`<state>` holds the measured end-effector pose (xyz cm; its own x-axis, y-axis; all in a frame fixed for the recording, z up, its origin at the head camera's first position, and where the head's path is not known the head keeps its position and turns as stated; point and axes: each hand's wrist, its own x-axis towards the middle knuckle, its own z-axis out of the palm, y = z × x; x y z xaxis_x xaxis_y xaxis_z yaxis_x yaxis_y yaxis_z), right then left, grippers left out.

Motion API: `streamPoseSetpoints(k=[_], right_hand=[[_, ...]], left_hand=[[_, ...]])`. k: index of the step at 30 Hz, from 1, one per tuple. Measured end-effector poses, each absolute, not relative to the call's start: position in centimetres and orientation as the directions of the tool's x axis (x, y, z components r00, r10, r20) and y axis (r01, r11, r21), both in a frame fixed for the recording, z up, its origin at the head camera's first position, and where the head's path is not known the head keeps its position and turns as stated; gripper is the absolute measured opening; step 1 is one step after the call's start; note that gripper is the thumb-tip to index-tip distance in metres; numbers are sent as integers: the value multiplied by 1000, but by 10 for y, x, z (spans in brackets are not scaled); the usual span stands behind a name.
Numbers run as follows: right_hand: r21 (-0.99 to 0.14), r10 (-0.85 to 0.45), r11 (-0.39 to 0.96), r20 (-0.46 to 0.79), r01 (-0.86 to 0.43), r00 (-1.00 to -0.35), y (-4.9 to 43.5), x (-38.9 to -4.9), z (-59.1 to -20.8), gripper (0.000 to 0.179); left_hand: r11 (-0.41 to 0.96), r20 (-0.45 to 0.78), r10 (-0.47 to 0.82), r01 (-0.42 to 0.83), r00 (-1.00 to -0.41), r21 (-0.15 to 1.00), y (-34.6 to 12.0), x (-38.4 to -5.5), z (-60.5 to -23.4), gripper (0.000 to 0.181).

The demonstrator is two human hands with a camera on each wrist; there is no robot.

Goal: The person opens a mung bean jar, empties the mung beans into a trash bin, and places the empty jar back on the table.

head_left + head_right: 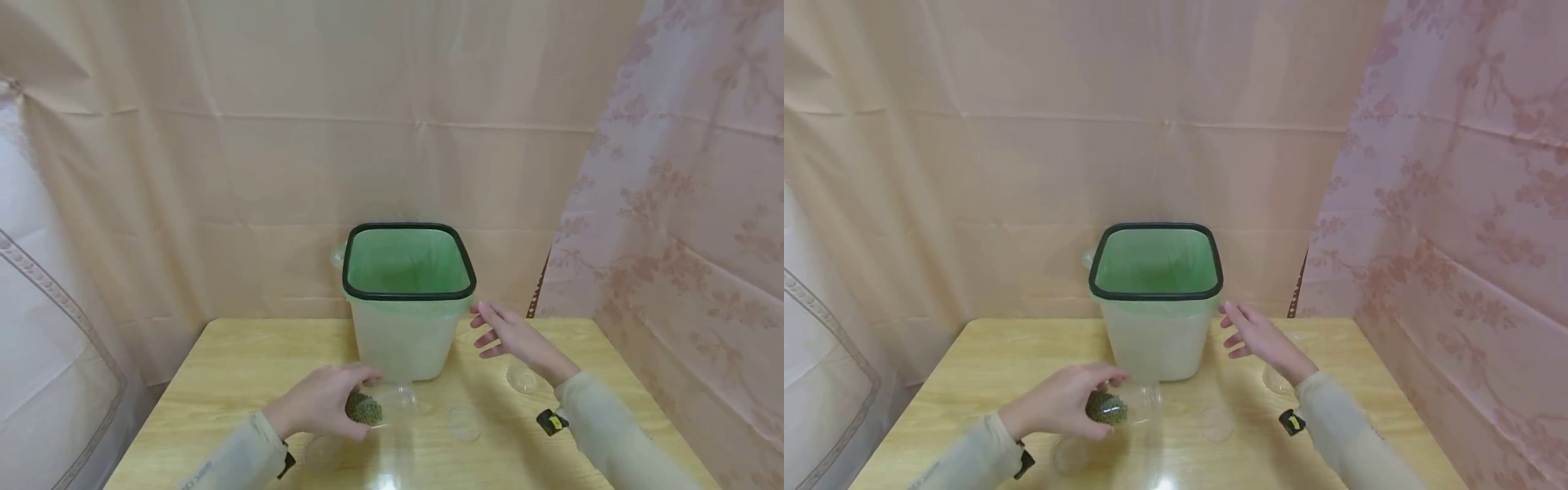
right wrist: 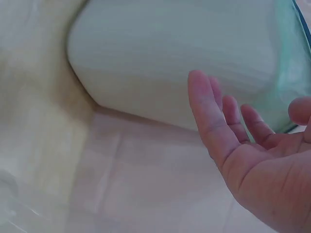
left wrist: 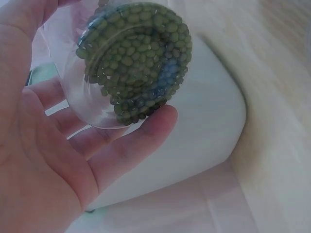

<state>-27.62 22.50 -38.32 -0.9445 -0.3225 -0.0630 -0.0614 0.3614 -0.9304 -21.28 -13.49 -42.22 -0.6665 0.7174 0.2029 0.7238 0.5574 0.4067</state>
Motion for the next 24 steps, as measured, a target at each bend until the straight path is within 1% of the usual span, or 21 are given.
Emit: streamPoseSetpoints(k=[7, 14, 19, 24], right_hand=[[-906, -304, 419, -81, -57, -949, 228, -292, -355, 66], [-875, -267, 483, -113, -31, -957, 220, -304, -336, 77], [-861, -254, 508, -178, 26, -951, 214, -312, -324, 76], [-796, -260, 605, -214, 14, -941, 211, -319, -316, 74]], left_hand=[[534, 235, 742, 765, -628, 360, -138, -217, -406, 71], [521, 247, 760, 791, -601, 321, -141, -220, -392, 72], [532, 202, 766, 779, -610, 332, -149, -222, -378, 72], [550, 156, 765, 761, -624, 345, -155, -226, -364, 70]])
